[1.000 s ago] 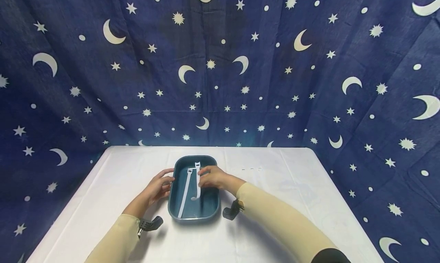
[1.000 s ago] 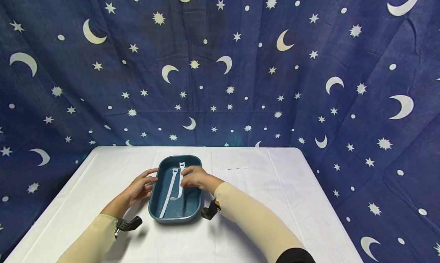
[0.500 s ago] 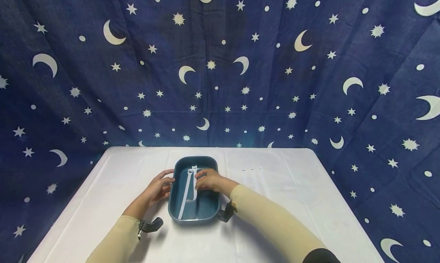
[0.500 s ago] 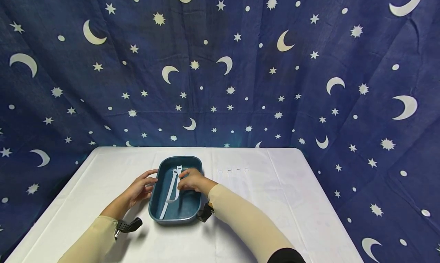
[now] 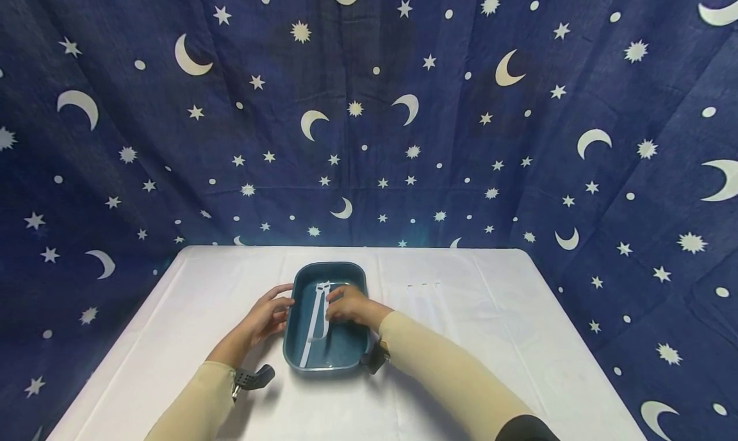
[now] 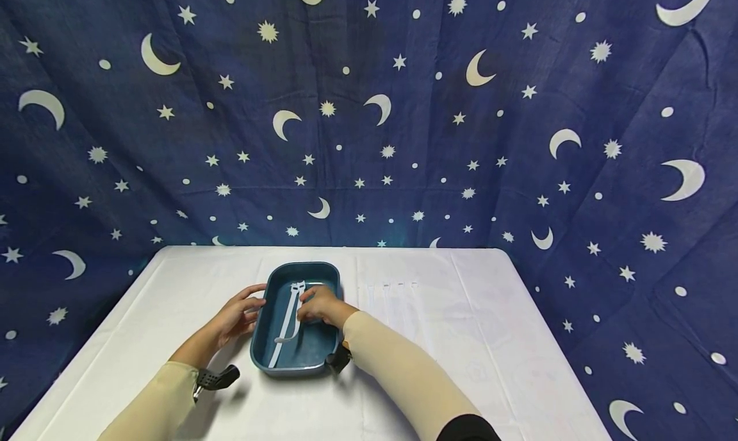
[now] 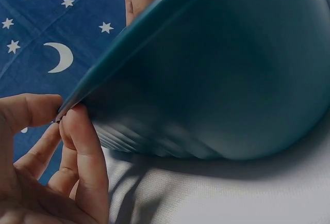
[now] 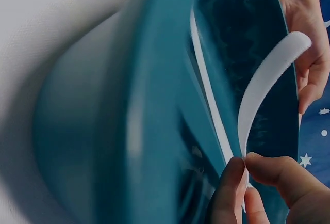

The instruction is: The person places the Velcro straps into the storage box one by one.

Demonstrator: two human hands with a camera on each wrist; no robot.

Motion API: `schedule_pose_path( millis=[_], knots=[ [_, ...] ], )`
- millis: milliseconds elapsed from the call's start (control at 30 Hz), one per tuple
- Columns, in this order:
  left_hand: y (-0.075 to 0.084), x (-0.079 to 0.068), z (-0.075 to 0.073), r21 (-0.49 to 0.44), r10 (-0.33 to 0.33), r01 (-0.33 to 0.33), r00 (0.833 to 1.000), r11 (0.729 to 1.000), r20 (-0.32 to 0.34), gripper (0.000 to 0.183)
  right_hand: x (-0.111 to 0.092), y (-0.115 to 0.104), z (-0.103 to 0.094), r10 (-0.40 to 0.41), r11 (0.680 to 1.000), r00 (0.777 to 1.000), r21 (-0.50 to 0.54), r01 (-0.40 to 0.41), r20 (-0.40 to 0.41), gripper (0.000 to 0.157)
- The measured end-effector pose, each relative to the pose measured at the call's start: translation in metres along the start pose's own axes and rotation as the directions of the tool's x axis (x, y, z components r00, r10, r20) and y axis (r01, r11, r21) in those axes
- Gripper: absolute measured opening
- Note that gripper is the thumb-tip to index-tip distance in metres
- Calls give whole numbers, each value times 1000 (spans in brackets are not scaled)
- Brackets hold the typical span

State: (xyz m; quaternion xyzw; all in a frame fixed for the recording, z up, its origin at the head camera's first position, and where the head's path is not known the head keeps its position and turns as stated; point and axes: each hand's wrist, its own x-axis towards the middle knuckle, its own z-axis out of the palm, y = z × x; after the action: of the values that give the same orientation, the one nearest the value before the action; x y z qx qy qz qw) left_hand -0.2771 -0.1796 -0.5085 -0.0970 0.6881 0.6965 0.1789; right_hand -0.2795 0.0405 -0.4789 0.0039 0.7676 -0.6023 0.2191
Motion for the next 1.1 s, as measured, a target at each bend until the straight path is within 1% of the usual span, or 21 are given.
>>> schedule_pose_path(
  millis=[100,233,400,633,733,867,1000,1100],
  knots=[
    [-1,0,0,6,-1,1,1000,1000,-2,58,1,2,1,7,1000,1000,2,-7,-5,47],
    [-2,0,1,3,-4,4,1000,1000,-14,57,1,4,4,-7,1000,1000,2,7,-7,46],
    [-1,0,2,-5,0,0,1000,1000,-3,57,1,6,6,-17,1000,1000,-17,17,-10,46],
    [-1,-2,1,9,5,-5,1000,1000,-2,57,-2,9,9,-76,997,997,-24,76,6,46],
    [-1,-2,0,16,2,-2,1000,1000,-5,58,-2,12,10,-95,994,995,-58,95,1,46],
    [-1,-2,0,14,-4,4,1000,1000,-14,57,-2,15,14,-131,982,991,-138,126,-23,43],
    [-1,-2,1,9,-5,5,1000,1000,-13,57,-1,16,16,-160,961,986,-235,144,-50,41],
    [1,-2,2,1,-3,3,1000,1000,-10,57,1,17,17,-176,938,982,-313,147,-65,41]
  ],
)
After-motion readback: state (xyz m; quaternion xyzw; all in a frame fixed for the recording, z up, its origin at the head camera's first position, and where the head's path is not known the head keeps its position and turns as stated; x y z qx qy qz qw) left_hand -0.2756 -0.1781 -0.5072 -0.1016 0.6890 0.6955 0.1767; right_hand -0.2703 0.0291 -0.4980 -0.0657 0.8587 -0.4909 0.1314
